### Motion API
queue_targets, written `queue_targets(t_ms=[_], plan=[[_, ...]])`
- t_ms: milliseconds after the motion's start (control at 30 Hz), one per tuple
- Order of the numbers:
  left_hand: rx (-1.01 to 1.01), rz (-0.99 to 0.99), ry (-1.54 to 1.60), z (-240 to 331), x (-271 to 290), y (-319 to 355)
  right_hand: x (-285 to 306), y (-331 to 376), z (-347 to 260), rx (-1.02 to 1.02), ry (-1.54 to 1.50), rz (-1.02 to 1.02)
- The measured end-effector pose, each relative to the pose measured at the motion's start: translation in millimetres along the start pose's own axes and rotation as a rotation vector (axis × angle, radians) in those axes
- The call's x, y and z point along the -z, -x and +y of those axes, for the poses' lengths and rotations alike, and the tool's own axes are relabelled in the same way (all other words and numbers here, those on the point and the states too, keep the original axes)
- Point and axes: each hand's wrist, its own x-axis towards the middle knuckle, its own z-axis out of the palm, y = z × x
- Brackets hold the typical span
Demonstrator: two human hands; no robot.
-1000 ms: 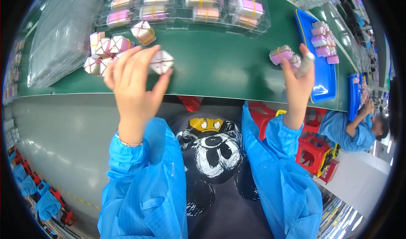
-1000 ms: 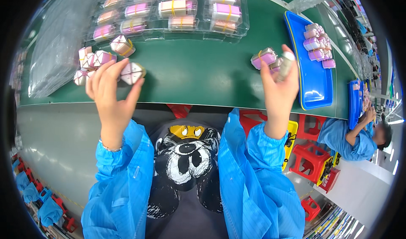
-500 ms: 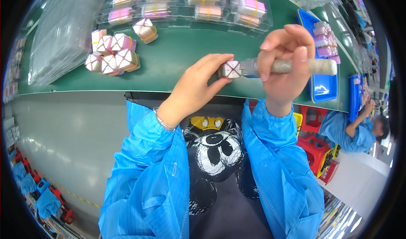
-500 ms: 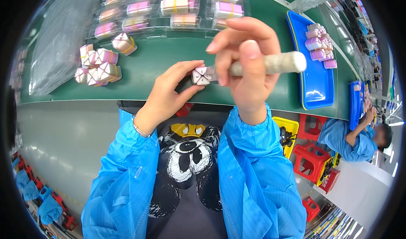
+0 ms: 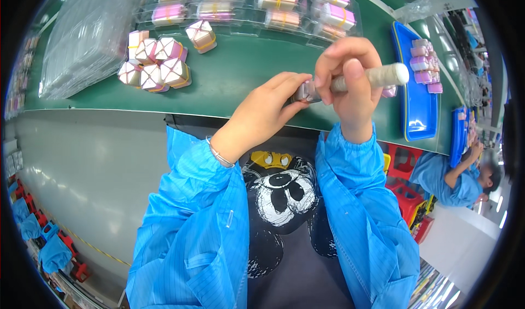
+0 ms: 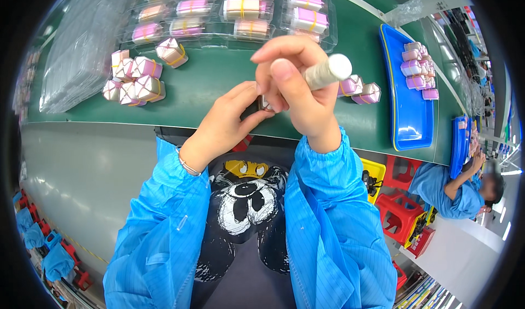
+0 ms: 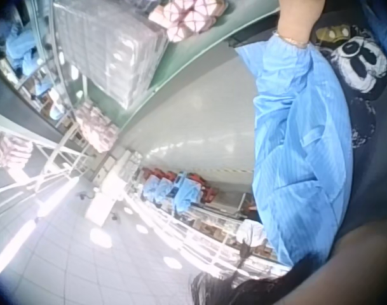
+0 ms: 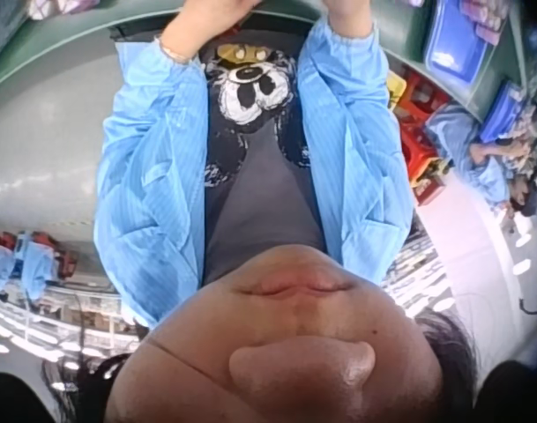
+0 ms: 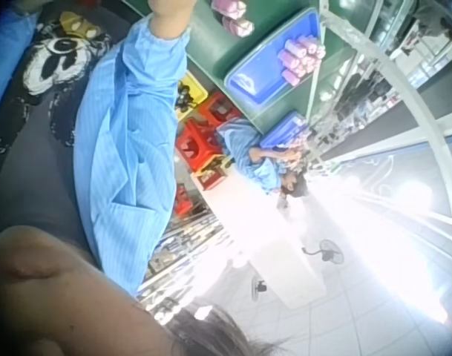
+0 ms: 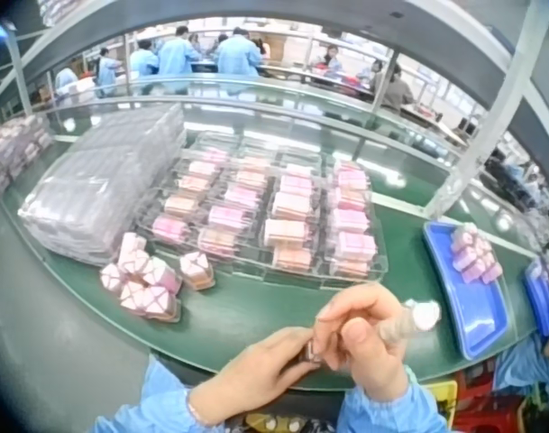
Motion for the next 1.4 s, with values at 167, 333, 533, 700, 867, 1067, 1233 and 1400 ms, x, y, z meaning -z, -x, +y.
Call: queue_targets(t_ms=[167, 333, 533, 700, 867, 1067, 1233, 1400], plan=[[-0.002, -0.009, -0.005, -0.5, 0.3, 0.9, -3.2, 2.6, -0.1, -0.011, -0.004, -0.046], [0.031, 0.001, 0.014, -0.3, -0.8, 0.9, -1.4, 4.5, 5.3, -0.057, -0.036, -0.012], [-0.035, 0.15, 0.026, 0.9, -9.3, -0.7, -0.6, 3.0, 9.3, -0.043, -0.039, 0.042], [0.004, 0.131, 0.033, 0.6, -8.3, 1.7, -4.3, 3.2, 8.5, -0.06, -0.002, 0.018], [-0.052, 0.156, -0.026, 1.4, -8.8, 0.8, -4.4, 2.9, 8.8, -0.065, 0.001, 0.054], [-0.052, 0.145, -0.024, 1.0, -8.4, -0.2, -4.4, 4.3, 9.5, -0.07, -0.023, 0.032], [0.074, 0.074, -0.01, 7.9, -5.6, -2.3, 12.0, 2.4, 4.8, 0.062, -0.086, 0.081], [0.039, -0.012, -0.111, 4.8, -5.6, -0.3, 46.1, 10.5, -39.0, 0.051, -0.195, 0.34]])
